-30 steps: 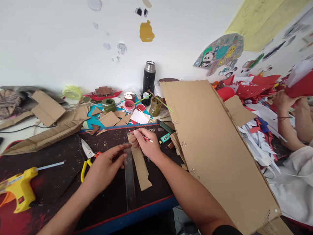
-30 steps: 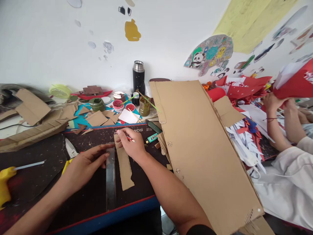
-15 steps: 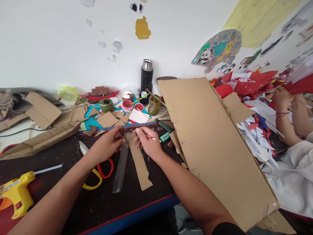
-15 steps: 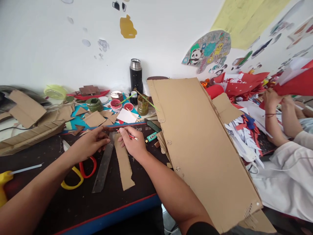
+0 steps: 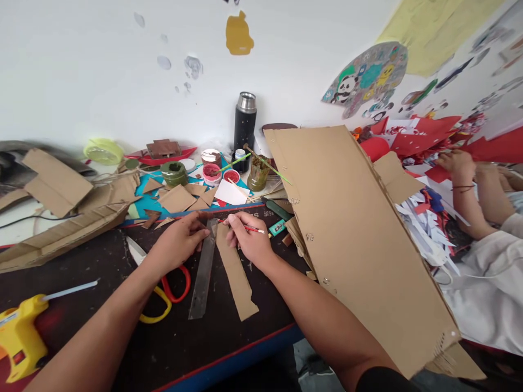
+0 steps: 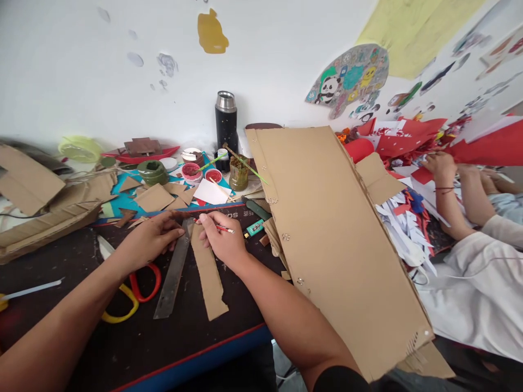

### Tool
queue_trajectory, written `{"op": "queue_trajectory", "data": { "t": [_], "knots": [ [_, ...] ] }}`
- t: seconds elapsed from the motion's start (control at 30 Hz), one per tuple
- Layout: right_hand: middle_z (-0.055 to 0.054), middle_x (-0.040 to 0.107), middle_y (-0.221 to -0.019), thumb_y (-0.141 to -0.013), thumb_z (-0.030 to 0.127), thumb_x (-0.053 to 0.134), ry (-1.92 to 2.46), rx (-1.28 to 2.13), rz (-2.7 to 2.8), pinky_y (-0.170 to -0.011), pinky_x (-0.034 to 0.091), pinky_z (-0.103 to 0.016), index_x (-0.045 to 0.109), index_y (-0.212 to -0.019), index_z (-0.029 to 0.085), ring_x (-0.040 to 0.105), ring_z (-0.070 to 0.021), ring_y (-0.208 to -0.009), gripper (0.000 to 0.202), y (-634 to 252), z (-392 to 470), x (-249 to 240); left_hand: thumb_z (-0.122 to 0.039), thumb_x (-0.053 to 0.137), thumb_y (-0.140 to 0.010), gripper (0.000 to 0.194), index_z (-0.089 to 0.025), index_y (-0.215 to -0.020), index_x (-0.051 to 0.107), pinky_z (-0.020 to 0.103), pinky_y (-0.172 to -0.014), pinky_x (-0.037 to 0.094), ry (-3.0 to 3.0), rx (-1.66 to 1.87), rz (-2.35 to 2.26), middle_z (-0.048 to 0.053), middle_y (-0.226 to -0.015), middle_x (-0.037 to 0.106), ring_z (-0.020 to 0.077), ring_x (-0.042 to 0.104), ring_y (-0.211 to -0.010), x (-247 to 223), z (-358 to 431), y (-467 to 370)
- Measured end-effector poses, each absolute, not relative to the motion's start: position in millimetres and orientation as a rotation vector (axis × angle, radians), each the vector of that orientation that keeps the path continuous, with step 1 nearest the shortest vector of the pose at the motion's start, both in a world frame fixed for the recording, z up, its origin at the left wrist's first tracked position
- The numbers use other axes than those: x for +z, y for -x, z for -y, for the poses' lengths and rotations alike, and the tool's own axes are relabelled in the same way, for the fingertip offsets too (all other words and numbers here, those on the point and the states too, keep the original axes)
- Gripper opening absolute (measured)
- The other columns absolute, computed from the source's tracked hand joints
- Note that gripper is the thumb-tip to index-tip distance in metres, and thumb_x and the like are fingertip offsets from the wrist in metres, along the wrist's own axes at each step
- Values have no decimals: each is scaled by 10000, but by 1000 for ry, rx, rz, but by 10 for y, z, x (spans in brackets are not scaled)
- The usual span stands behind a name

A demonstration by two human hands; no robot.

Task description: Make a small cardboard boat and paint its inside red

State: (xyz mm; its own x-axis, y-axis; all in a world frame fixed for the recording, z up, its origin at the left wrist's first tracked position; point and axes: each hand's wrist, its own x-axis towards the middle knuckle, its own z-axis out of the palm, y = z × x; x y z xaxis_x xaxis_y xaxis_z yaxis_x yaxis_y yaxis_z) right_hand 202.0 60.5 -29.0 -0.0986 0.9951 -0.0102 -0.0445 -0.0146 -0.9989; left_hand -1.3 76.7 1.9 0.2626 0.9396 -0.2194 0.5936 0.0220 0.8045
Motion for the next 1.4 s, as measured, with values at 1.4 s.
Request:
{"op": "queue_trajectory", "data": {
  "t": [1.4],
  "knots": [
    [40,631,-571,-974,740,654,1162,1300,1231,-469,470,-218,712,-868,210,585,-114,-454,543,-2013,-584,-238,-556,567,-916,515,-218,-1295,656,364,-672,461,-1728,576,-1470,-22,-715,684,231,628,-605,-104,-684,13]
  ]
}}
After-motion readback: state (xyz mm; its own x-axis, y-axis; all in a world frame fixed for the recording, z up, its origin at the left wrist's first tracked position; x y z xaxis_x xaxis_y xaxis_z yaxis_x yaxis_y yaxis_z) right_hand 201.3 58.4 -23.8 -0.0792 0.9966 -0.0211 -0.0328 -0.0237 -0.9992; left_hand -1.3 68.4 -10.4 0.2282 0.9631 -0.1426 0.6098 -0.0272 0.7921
